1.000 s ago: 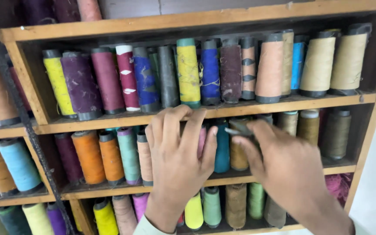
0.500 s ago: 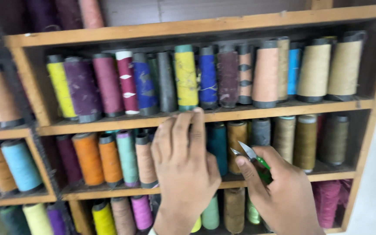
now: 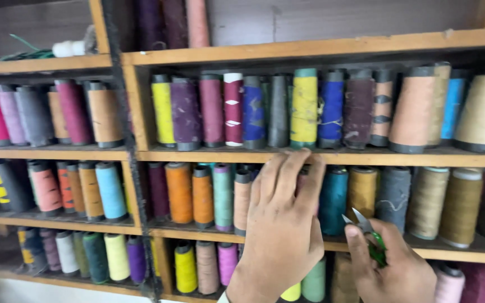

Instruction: Organizing thread spools on a shelf by rearranging them and trimming loose threads using snips.

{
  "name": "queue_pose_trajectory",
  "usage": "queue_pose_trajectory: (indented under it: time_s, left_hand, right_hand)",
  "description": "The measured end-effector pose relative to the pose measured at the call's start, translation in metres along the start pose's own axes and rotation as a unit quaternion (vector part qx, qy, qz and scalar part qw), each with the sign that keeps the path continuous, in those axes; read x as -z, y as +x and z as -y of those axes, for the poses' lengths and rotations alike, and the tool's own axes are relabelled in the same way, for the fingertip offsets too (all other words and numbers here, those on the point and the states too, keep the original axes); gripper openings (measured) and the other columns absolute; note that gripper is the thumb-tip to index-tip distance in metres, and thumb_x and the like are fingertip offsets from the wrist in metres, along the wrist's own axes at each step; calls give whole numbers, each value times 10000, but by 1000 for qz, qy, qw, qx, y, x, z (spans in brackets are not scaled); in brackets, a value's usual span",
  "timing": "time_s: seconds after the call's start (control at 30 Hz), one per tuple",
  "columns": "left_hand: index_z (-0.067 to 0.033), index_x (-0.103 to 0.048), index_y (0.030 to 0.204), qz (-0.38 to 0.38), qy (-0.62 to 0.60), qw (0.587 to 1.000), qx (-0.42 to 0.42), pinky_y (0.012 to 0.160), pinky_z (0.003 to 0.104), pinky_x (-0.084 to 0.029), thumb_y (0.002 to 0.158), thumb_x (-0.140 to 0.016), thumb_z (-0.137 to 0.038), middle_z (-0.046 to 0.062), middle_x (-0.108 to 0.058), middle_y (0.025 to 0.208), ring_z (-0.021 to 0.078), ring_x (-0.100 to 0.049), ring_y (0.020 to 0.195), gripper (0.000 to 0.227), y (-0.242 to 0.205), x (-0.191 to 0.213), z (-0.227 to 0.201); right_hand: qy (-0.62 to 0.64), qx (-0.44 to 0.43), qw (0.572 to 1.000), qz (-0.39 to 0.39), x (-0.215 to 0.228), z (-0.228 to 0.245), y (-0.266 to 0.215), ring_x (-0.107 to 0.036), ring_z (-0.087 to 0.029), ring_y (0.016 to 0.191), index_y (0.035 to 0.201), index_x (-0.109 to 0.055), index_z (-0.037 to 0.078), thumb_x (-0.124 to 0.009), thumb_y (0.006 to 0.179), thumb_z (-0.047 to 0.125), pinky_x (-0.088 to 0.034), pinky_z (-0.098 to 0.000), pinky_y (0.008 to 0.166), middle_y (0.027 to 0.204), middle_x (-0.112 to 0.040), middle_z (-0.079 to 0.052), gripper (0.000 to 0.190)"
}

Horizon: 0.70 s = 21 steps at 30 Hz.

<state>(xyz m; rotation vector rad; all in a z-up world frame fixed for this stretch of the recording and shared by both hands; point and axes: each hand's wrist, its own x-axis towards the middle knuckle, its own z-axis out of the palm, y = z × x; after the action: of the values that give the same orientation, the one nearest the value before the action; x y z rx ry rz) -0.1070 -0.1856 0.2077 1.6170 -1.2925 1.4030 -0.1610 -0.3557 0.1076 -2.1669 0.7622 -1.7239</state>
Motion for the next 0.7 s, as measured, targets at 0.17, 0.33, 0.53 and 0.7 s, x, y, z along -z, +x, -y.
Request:
queue_pose_trajectory:
  time_s: [0.17, 0.33, 0.53, 0.7]
  left_hand:
    - [-13, -534, 1373, 17, -203, 977, -58, 1273, 655, -344, 885, -430, 53, 275, -448, 1516, 514, -433, 1478, 503, -13, 34, 30]
    - [5, -668, 1222, -82, -90, 992, -18, 1133, 472, -512, 785, -561, 87, 183, -593, 1336, 345, -560, 1278, 458, -26, 66, 66]
    - [36, -699, 1146, -146, 19, 988, 47, 904, 398, -476, 849, -553, 27, 144, -639, 1103, 285, -587, 1035, 331, -26, 95, 111]
    - [21, -679, 1109, -157, 68, 984, 51, 862, 439, -469, 861, -557, 27, 151, -594, 1094, 324, -549, 987, 277, -19, 97, 132]
  right_hand:
    - [-10, 82, 996, -37, -2, 7, -6, -640, -283, 568, 1079, -709, 240, -584, 971, 516, -447, -378, 539, 701, -691, -6, 321]
    - [-64, 95, 991, -73, -3, 7, -16, -622, -224, 629, 1158, -773, 219, -646, 1019, 510, -472, -334, 637, 751, -681, -25, 347]
    - [119, 94, 988, 8, 35, 78, 18, -515, -168, 518, 1121, -754, 50, -645, 970, 383, -385, -328, 496, 621, -595, -50, 382]
    - [96, 249, 964, 12, 40, 166, 66, -613, -100, 568, 1047, -724, 91, -703, 968, 335, -445, -304, 523, 709, -696, -4, 257]
